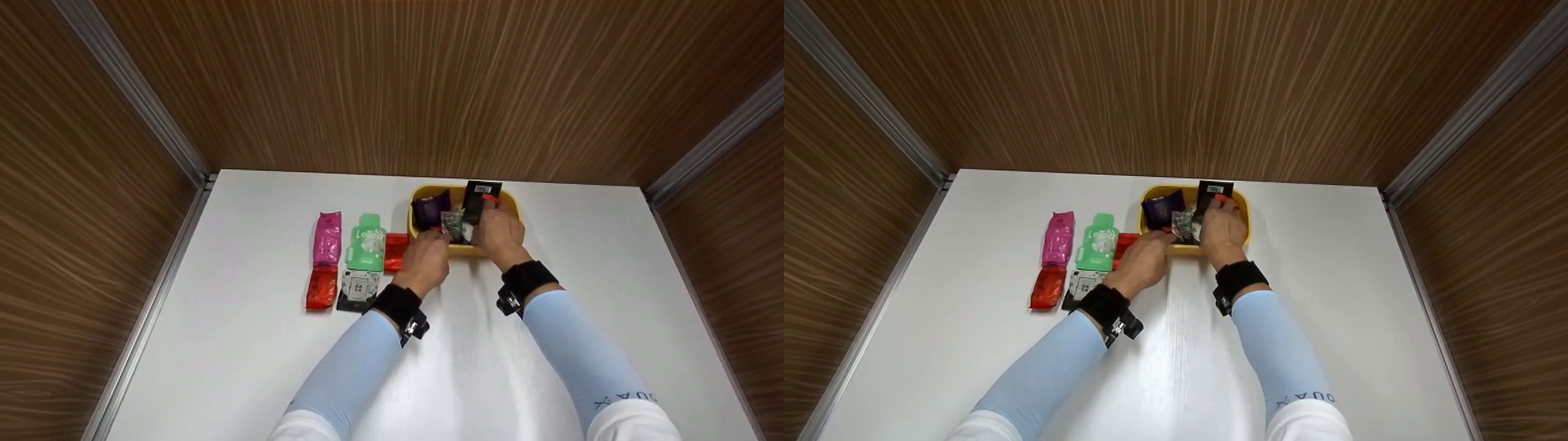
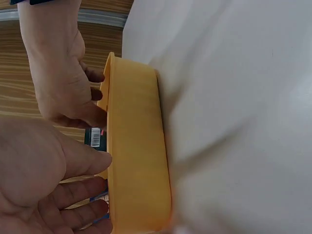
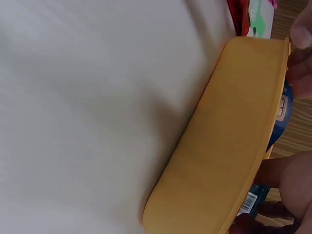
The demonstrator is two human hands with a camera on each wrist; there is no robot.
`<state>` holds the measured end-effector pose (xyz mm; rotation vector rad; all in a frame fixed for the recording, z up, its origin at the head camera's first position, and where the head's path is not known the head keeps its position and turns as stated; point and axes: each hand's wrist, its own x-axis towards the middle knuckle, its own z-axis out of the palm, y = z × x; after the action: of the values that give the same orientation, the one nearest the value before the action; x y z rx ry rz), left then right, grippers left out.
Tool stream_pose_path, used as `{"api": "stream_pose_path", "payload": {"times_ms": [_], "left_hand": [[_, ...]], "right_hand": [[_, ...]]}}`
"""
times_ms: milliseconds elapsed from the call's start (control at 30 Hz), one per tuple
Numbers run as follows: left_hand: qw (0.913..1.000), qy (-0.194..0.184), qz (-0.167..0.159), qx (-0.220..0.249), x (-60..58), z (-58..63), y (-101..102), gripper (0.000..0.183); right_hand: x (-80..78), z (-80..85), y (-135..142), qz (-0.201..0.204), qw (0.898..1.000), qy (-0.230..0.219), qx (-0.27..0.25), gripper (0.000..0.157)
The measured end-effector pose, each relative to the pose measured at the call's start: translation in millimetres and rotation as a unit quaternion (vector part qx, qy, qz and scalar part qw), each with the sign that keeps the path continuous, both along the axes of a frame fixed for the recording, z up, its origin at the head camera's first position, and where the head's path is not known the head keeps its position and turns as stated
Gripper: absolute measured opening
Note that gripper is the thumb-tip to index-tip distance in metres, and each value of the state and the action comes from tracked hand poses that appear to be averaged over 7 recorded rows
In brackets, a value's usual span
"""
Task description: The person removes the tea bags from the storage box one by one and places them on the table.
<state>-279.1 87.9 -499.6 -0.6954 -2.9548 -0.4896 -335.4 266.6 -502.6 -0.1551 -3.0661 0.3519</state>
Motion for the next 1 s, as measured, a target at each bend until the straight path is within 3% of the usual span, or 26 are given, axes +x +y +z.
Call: {"api": "stream_pose_path", "payload": {"times_ms": [100, 200, 400, 500, 600, 700, 833, 1000], "left_hand": [[0.9999, 0.009, -0.004, -0.003, 2.7, -2.2, 0.1, 0.031], [0.9997, 0.021, -0.008, -0.011, 5.1, -4.3, -0.3, 0.029], [0.9994, 0.022, -0.013, -0.021, 4.4, -4.6, -0.2, 0.025], [0.9995, 0.014, -0.015, -0.024, 3.0, -4.1, -1.0, 0.025], [0.9997, 0.005, -0.013, -0.019, 1.1, -2.9, -2.1, 0.028], [0.9999, -0.017, -0.002, 0.002, -1.6, -0.6, -3.5, 0.035], [0.996, -0.067, 0.033, 0.048, -6.6, 3.0, -5.2, 0.047], [0.9844, -0.116, 0.071, 0.111, -12.8, 4.9, -5.8, 0.061]], "right_hand": [[-4.5, -3.1, 8.1, 0.004, 0.999, -0.039, 0.002, 0.074], [-7.1, -6.6, 10.8, 0.023, 0.998, -0.06, 0.009, 0.078], [-3.4, -13.5, 4.1, 0.067, 0.997, -0.01, 0.046, 0.034], [2.1, -14.5, 0.6, 0.077, 0.996, 0.025, 0.037, 0.022], [8.6, -10.8, -2.5, 0.084, 0.995, 0.054, -0.008, 0.018], [16.1, -3.3, -6.6, 0.084, 0.99, 0.068, -0.093, 0.017], [26.1, 7.1, -12.6, 0.069, 0.975, 0.071, -0.2, 0.022], [35.4, 11.0, -18.7, 0.058, 0.958, 0.056, -0.275, 0.022]]}}
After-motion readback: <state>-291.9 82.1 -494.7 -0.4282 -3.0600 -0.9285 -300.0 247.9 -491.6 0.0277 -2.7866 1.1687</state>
